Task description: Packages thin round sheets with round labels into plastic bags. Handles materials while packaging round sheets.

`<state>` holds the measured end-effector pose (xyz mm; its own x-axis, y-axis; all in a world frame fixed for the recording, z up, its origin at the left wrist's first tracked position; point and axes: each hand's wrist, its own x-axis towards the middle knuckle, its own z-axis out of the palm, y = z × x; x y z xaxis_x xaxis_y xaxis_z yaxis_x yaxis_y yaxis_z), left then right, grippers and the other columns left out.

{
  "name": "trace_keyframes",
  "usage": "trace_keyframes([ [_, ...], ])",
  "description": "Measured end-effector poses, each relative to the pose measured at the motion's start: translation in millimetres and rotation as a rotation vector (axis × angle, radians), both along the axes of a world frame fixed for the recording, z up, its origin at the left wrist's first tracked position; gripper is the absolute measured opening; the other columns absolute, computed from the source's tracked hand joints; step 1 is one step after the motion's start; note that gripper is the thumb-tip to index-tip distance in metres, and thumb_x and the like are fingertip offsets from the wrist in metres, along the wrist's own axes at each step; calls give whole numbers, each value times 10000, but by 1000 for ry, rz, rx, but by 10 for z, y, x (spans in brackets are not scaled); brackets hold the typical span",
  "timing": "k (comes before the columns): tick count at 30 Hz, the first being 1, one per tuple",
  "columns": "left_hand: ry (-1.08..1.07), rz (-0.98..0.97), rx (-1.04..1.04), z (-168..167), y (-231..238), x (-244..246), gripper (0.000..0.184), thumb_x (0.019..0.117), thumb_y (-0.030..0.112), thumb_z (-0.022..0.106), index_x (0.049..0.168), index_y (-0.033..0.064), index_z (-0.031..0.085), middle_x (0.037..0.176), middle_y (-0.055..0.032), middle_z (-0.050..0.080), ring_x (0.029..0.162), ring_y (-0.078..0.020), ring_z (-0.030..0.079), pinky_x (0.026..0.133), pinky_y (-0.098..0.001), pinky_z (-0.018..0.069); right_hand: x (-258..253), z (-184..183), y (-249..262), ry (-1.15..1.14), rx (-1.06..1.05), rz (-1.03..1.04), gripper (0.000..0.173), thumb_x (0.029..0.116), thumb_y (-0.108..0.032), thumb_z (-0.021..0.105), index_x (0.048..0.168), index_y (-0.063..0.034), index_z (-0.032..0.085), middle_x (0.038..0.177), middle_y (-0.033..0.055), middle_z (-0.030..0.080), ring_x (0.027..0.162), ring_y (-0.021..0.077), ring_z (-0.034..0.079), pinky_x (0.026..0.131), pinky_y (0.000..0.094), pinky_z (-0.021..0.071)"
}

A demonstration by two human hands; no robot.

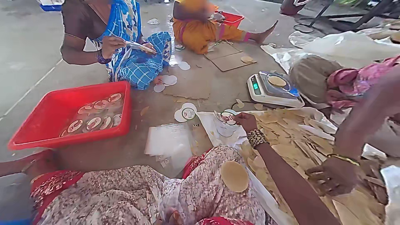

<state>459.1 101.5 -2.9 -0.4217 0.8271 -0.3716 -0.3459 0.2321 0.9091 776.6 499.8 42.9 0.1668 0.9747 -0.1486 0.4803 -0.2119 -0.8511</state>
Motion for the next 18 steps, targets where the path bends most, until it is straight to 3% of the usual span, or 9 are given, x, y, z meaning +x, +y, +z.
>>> trace_keyframes([
  [3,6,13,20,82,3,24,57,947,15,625,968,45,669,797,24,734,730,-80,711,737,-300,617,-28,245,-293,179,57,-41,138,918,-78,747,906,16,645,806,47,671,681,95,649,676,280,579],
  [5,8,16,8,167,6,34,78,941,-17,609,968,36,660,777,31,724,709,-66,700,717,-283,610,-60,466,-572,317,82,-57,139,917,-26,728,863,-27,599,752,12,661,653,91,655,652,272,592],
  [7,28,19,-26,208,-8,38,67,937,-13,614,969,25,659,769,25,715,693,-59,691,689,-268,604,-68,656,-887,439,89,0,141,938,10,680,901,-75,574,767,-19,683,680,81,678,667,266,600],
  [9,30,29,-70,232,-37,48,68,939,6,629,999,3,661,790,-4,717,702,-72,692,690,-274,605,-55,762,-1229,508,83,105,136,925,48,638,945,-85,620,795,-33,708,716,68,684,694,248,596],
  [11,19,43,-93,260,-28,60,132,938,28,650,1060,-25,655,842,-40,724,744,-98,705,723,-301,615,-77,813,-1535,485,56,213,164,893,48,618,1000,-75,638,801,-49,699,715,52,673,695,236,590],
  [14,-7,62,-61,268,-20,77,106,934,10,653,1035,-17,669,845,-52,731,741,-115,710,710,-304,618,-105,711,-1890,351,22,327,176,857,-6,688,1023,-44,648,758,-47,695,666,49,664,665,238,585],
  [16,-3,55,-52,261,-28,75,99,934,15,651,1024,-17,674,851,-68,727,745,-129,707,712,-315,614,-78,554,-2026,52,63,351,280,847,-162,771,1081,-40,678,879,7,711,741,98,673,679,283,578],
  [18,-2,64,-35,247,-37,75,95,925,10,651,1011,-19,677,842,-77,727,741,-134,705,710,-318,614,-74,439,-2118,-186,75,382,615,830,-396,785,1283,-12,625,1211,161,657,1008,274,642,805,450,538],
])
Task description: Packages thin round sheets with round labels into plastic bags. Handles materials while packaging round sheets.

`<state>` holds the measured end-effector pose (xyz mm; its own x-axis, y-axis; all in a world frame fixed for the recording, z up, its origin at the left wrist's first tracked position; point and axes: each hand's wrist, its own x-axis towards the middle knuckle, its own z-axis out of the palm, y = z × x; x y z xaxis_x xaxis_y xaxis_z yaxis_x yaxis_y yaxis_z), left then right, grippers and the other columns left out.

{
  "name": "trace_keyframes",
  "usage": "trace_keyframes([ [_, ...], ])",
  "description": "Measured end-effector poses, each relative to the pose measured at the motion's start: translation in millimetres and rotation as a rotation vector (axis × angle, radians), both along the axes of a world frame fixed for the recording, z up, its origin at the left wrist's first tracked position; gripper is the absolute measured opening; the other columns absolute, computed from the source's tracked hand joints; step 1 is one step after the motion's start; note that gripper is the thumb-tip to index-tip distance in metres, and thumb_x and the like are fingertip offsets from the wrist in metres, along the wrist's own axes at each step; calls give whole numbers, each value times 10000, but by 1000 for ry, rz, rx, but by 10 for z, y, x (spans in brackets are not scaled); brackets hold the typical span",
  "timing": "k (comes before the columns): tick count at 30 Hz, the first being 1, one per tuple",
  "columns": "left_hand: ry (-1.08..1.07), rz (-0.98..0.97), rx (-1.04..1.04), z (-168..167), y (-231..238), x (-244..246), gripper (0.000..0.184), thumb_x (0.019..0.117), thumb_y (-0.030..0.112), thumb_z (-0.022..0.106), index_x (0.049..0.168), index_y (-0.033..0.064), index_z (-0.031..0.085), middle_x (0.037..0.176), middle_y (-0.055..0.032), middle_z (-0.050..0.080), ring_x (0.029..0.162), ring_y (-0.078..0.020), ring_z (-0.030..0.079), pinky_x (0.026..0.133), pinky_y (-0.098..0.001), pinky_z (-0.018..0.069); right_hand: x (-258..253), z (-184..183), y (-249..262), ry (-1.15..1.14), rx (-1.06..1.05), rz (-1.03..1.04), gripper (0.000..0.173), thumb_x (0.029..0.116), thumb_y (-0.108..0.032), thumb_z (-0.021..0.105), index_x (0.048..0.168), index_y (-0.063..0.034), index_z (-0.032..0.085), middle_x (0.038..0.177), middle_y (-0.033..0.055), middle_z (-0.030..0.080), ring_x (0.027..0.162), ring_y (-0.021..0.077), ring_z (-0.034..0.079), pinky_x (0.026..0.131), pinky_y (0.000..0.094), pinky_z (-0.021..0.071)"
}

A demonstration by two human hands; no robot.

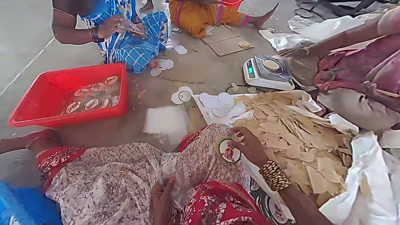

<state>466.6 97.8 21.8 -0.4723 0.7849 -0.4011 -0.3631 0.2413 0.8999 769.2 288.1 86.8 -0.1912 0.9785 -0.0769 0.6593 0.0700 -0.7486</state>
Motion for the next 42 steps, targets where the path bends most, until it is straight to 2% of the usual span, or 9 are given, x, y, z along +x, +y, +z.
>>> trace_keyframes([
  [5,10,7,21,-15,5,10,101,912,10,657,1007,-23,670,825,-69,727,719,-127,705,687,-300,612,-201,17,-120,-230,-145,42,1044,686,-455,891,1510,-25,417,1341,209,594,1229,378,580,1032,566,480],
  [8,8,-3,15,0,-2,16,104,919,26,665,1011,-21,667,822,-75,726,718,-131,708,688,-302,614,-232,93,-125,-141,-258,70,734,722,-320,892,1340,-64,589,1141,157,707,1051,312,686,929,546,534],
  [11,12,-1,67,-31,-19,7,89,923,26,656,1001,-11,680,817,-61,731,724,-120,710,699,-296,616,-253,152,-225,147,-158,50,362,725,-291,845,1002,-92,722,873,-10,728,791,76,698,752,309,592],
  [16,11,-11,70,-47,1,11,95,915,37,667,999,-6,683,816,-54,731,722,-111,709,700,-293,615,-252,88,-423,608,344,-76,196,794,-152,821,929,-163,680,894,-106,703,845,5,671,784,204,580],
  [22,15,-22,75,-96,0,-3,67,913,36,668,972,11,688,799,-48,726,705,-111,701,684,-292,608,-139,-87,-355,71,331,-69,334,809,-311,787,999,-38,752,952,95,721,923,237,664,840,469,524],
  [27,7,-10,90,-88,4,-3,56,924,28,654,957,20,698,784,-43,726,685,-109,698,664,-288,608,-198,-112,-378,110,487,-48,267,884,-352,752,941,-91,740,903,15,707,899,139,636,836,350,518],
  [31,-1,-7,97,-92,1,13,64,915,16,657,963,24,699,797,-39,730,691,-106,699,668,-275,606,-165,-203,-362,44,459,-23,195,859,-215,717,980,-82,791,991,55,767,971,220,710,928,491,533],
  [36,2,-64,17,-14,-16,-1,192,918,35,677,1101,-22,679,904,-81,752,795,-131,730,755,-303,623,-241,-19,-307,128,383,-91,206,858,-217,750,977,-51,774,940,42,767,869,64,712,823,276,586],
  [42,87,-184,-10,96,-61,22,174,902,18,697,1072,-11,718,898,-71,755,797,-113,722,757,-301,610,-166,-91,-250,-129,664,127,198,893,-150,626,968,-69,791,947,86,782,928,240,757,993,491,546],
])
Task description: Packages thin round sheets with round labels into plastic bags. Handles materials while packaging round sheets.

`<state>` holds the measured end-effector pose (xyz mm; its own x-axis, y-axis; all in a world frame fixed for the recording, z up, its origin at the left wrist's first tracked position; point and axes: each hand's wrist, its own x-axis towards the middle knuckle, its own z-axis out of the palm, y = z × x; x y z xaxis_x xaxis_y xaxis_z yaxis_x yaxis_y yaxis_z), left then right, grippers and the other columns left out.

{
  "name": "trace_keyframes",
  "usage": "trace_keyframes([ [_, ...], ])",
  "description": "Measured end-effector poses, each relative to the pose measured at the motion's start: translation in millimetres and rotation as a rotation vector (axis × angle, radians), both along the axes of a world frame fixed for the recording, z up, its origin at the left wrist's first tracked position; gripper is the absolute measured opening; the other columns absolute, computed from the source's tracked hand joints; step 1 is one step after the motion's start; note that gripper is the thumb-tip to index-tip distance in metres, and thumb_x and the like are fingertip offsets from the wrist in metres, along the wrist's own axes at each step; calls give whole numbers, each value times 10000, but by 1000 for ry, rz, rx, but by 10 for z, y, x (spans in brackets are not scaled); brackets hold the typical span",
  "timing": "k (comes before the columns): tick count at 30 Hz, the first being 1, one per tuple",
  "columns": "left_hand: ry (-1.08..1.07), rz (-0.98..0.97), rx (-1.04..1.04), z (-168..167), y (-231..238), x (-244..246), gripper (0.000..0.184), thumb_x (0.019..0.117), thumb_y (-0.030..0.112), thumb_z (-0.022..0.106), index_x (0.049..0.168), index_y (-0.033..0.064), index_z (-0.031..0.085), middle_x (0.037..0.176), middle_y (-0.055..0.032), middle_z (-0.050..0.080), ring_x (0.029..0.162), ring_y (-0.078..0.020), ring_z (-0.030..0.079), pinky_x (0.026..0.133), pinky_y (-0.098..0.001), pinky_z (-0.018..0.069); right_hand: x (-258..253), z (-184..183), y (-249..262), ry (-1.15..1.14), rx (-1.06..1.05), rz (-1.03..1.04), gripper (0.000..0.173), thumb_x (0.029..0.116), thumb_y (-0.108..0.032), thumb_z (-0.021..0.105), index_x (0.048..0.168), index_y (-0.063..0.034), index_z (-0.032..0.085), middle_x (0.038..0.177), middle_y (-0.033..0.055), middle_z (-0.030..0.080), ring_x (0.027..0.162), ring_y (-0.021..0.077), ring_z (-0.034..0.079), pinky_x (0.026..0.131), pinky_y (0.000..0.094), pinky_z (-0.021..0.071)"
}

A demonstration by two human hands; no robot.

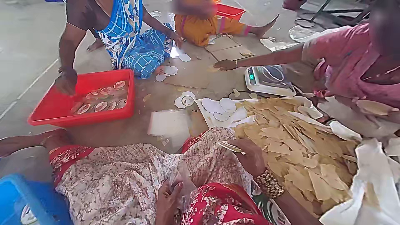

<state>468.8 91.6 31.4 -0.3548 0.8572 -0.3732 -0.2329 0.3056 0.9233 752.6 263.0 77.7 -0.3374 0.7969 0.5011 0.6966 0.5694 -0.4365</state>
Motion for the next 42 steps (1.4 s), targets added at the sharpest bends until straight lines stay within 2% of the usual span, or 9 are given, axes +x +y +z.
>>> trace_keyframes([
  [3,120,94,256,69,-28,2,202,861,-14,720,1062,3,719,964,-21,761,911,-71,722,877,-278,601,-52,180,-28,-91,317,143,240,1002,-174,475,1035,-187,712,1054,14,755,1076,157,687,1167,415,360],
  [5,176,142,474,154,3,-23,201,874,96,741,1057,177,755,1023,97,756,968,-14,700,911,-248,582,-154,357,-114,-93,381,204,236,1022,-187,451,1085,-210,678,1110,-10,736,1135,137,652,1200,406,297],
  [11,237,216,677,560,158,-112,207,910,214,751,1102,291,747,1048,160,740,972,33,680,892,-195,570,-564,795,-398,533,19,364,162,943,-196,733,1102,-224,746,1073,-68,765,1040,76,718,945,256,592],
  [23,130,120,617,829,81,3,176,893,133,764,1042,225,752,984,93,761,935,-15,706,879,-240,589,-900,1263,-526,1307,-551,356,350,757,-128,863,1080,-232,778,1026,-44,781,926,65,740,831,249,625],
  [27,79,127,568,789,17,16,194,885,94,758,1032,220,760,985,84,764,934,-29,709,886,-257,591,-557,592,-204,863,-305,145,176,780,-201,836,931,-268,775,975,-108,765,913,36,717,826,219,603],
  [30,78,131,515,697,-18,29,179,875,90,765,1014,201,754,961,77,764,910,-35,712,871,-259,596,-196,-4,-119,527,-329,-65,179,756,-203,812,888,-93,760,980,18,750,967,134,696,890,342,571],
  [36,83,134,498,656,1,91,161,869,102,771,996,201,759,947,78,762,897,-33,712,859,-251,597,-87,96,-201,316,-255,-208,267,788,-280,761,920,-48,769,915,58,745,895,121,690,857,355,554],
  [39,129,154,561,689,16,100,187,856,125,793,1010,223,752,955,95,759,906,-18,710,850,-243,602,-62,118,-156,147,-367,-194,309,816,-247,746,970,21,762,902,203,735,871,366,698,810,629,502],
  [42,216,169,631,799,28,74,251,833,94,805,1042,215,732,986,121,743,947,20,687,869,-211,586,-134,276,-121,285,-402,-177,295,777,-191,790,962,31,730,841,84,736,748,115,693,711,377,572],
])
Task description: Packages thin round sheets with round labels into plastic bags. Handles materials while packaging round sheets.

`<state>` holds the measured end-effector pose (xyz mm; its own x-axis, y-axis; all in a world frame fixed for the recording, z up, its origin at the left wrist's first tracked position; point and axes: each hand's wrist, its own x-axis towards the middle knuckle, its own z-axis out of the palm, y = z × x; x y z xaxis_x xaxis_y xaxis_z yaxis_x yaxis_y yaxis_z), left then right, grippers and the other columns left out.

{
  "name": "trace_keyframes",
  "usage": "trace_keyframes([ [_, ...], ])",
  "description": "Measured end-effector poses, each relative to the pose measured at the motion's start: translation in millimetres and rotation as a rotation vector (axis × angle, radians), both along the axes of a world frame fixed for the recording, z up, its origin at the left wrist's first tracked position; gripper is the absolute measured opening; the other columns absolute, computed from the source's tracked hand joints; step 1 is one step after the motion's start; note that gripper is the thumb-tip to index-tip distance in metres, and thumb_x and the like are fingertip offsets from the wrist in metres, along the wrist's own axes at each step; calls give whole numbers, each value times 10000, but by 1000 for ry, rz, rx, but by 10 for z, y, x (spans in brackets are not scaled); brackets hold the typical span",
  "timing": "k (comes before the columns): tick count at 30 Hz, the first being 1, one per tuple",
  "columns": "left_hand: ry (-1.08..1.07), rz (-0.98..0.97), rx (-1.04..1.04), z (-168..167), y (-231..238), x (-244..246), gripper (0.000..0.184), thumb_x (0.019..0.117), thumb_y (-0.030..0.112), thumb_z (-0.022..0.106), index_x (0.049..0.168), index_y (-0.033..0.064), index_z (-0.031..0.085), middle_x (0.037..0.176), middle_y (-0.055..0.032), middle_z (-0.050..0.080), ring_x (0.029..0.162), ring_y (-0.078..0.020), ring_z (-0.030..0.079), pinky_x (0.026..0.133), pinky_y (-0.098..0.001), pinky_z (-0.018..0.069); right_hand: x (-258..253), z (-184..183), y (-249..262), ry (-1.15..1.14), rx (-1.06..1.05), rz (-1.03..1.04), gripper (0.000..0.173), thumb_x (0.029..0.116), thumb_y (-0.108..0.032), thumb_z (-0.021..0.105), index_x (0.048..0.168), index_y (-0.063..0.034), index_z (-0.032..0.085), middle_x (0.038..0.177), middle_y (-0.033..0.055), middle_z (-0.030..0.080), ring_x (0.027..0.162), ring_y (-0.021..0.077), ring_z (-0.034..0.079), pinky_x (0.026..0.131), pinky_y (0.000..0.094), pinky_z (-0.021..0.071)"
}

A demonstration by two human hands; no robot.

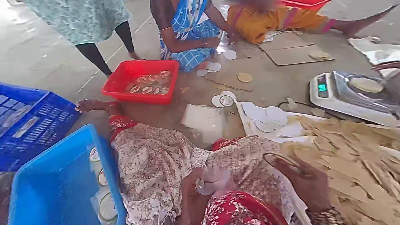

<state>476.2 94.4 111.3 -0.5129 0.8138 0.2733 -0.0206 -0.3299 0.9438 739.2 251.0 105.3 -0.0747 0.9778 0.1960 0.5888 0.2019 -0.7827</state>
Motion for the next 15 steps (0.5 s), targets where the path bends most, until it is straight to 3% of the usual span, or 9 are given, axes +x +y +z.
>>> trace_keyframes([
  [1,60,2,46,19,6,-30,249,851,113,799,1069,205,719,1007,120,734,966,30,675,878,-197,578,-57,113,-12,127,9,10,242,753,-136,805,944,-20,714,848,-27,735,765,0,685,725,248,594],
  [2,128,5,94,26,20,-67,235,879,141,783,1096,195,708,1033,115,723,992,35,662,896,-186,563,-126,257,-23,261,31,49,228,738,-77,809,939,-92,703,871,-111,737,801,-45,688,747,198,601],
  [3,202,10,131,28,30,-101,188,915,187,758,1093,177,698,1041,100,715,1011,27,654,918,-184,550,-176,420,-45,368,55,120,269,744,-52,812,969,-162,713,926,-149,747,860,-38,701,790,204,610],
  [5,363,21,179,27,54,-170,128,982,242,677,1010,116,675,997,32,704,1025,-30,648,957,-208,521,-252,751,-75,491,114,328,337,781,-133,844,1051,-310,749,1032,-168,760,961,17,718,873,245,612],
  [6,432,25,187,38,60,-193,137,997,237,647,983,102,665,975,13,696,1025,-48,645,973,-213,511,-287,890,-82,535,146,453,337,807,-174,845,1094,-322,747,1063,-143,762,1001,59,723,920,281,606],
  [8,507,21,203,50,66,-208,133,1008,229,627,980,102,651,957,4,680,1026,-65,634,994,-222,490,-419,1178,-114,613,171,739,228,889,-223,796,1102,-266,726,1050,-94,755,1041,111,713,1033,356,553],
  [10,544,20,213,57,70,-199,106,1007,211,624,995,107,644,961,6,673,1027,-67,632,1007,-229,483,-645,1438,-220,644,163,940,126,956,-249,719,1067,-188,716,1008,-55,756,1007,107,715,1055,369,526],
  [12,588,13,220,76,72,-201,84,995,188,636,979,105,639,952,1,664,1010,-75,625,1012,-230,469,-847,1534,-317,635,127,1058,120,994,-233,658,1032,-126,699,999,-5,756,1004,120,716,1062,394,517],
  [15,622,-2,244,91,68,-215,152,1026,216,584,960,99,655,923,-13,662,986,-90,619,1025,-240,435,-1085,1476,-396,593,82,1123,91,992,-154,670,1011,-71,702,971,46,759,991,138,722,1096,418,495],
])
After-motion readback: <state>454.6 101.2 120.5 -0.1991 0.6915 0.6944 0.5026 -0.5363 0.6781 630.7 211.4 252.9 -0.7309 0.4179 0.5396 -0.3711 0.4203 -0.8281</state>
